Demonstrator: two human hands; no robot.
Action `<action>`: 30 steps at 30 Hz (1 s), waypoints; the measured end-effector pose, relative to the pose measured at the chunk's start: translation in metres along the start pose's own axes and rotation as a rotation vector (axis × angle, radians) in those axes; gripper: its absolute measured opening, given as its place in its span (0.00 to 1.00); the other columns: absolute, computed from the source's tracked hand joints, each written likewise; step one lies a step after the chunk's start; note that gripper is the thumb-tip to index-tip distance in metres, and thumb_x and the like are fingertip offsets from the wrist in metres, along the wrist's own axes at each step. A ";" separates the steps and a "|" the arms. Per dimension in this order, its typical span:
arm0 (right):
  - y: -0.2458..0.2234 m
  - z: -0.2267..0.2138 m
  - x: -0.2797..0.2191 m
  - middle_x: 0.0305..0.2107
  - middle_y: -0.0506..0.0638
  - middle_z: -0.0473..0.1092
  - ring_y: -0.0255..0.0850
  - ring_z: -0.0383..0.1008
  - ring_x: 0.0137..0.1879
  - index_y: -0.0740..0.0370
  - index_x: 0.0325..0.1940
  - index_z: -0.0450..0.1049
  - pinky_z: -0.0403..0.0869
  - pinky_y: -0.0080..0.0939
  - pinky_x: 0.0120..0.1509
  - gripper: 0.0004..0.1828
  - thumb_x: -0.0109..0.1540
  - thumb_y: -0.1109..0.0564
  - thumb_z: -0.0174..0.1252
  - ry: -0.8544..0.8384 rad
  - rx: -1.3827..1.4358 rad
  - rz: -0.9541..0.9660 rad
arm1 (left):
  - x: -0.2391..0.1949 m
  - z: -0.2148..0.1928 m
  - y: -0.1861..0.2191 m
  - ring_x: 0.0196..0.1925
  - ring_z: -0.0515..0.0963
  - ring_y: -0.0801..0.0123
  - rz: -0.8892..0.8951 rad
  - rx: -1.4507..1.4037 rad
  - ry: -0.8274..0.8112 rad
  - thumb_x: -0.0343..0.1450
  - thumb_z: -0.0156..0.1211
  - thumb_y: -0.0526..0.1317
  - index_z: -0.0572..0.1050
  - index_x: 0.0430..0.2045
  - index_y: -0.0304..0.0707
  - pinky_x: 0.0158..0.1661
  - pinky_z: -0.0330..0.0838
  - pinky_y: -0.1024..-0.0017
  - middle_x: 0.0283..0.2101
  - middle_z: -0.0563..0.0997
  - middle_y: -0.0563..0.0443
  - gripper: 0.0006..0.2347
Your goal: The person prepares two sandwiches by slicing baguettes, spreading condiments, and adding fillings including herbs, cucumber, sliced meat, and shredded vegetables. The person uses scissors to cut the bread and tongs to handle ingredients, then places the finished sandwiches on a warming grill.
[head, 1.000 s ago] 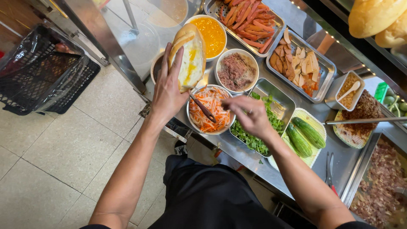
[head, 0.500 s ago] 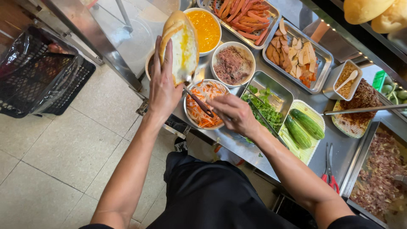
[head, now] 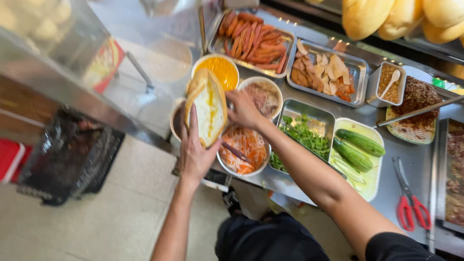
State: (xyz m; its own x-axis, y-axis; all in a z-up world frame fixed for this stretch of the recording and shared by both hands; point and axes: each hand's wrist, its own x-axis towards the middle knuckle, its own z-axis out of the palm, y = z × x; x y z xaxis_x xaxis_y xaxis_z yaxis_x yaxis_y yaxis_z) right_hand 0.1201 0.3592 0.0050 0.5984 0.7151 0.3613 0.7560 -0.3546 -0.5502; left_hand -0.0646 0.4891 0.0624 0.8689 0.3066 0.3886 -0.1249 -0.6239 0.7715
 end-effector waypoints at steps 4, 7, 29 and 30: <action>-0.004 -0.019 -0.050 0.50 0.58 0.74 0.46 0.72 0.55 0.63 0.62 0.72 0.71 0.46 0.58 0.22 0.66 0.52 0.52 0.095 0.226 0.240 | 0.005 0.014 0.027 0.74 0.62 0.36 0.011 -0.093 0.003 0.61 0.75 0.34 0.48 0.74 0.39 0.68 0.62 0.55 0.73 0.56 0.26 0.47; 0.001 -0.053 -0.099 0.50 0.56 0.75 0.40 0.72 0.51 0.60 0.66 0.73 0.70 0.42 0.52 0.23 0.73 0.47 0.45 0.217 0.736 0.584 | 0.004 0.042 0.046 0.74 0.60 0.36 0.082 -0.136 -0.128 0.59 0.75 0.33 0.49 0.74 0.42 0.67 0.63 0.56 0.75 0.52 0.26 0.47; -0.171 -0.295 -0.779 0.54 0.41 0.71 0.32 0.72 0.58 0.51 0.68 0.64 0.74 0.42 0.59 0.27 0.66 0.46 0.57 1.578 0.850 0.905 | -0.379 0.390 0.441 0.72 0.69 0.47 0.815 -0.651 -1.197 0.63 0.72 0.31 0.74 0.60 0.52 0.64 0.72 0.60 0.75 0.58 0.38 0.28; -0.176 -0.297 -0.799 0.54 0.42 0.72 0.33 0.73 0.58 0.53 0.69 0.65 0.74 0.42 0.59 0.28 0.66 0.46 0.58 1.649 0.848 0.891 | -0.394 0.397 0.454 0.70 0.70 0.49 0.787 -0.645 -1.268 0.63 0.72 0.32 0.73 0.61 0.49 0.62 0.73 0.61 0.75 0.57 0.38 0.28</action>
State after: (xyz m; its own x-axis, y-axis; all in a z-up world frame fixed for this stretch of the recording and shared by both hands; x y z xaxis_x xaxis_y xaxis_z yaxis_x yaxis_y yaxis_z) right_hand -0.4126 -0.3284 0.0368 0.6438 -0.7327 -0.2205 0.1884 0.4310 -0.8824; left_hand -0.2734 -0.1998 0.0594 0.2710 -0.8855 0.3775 -0.5904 0.1568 0.7917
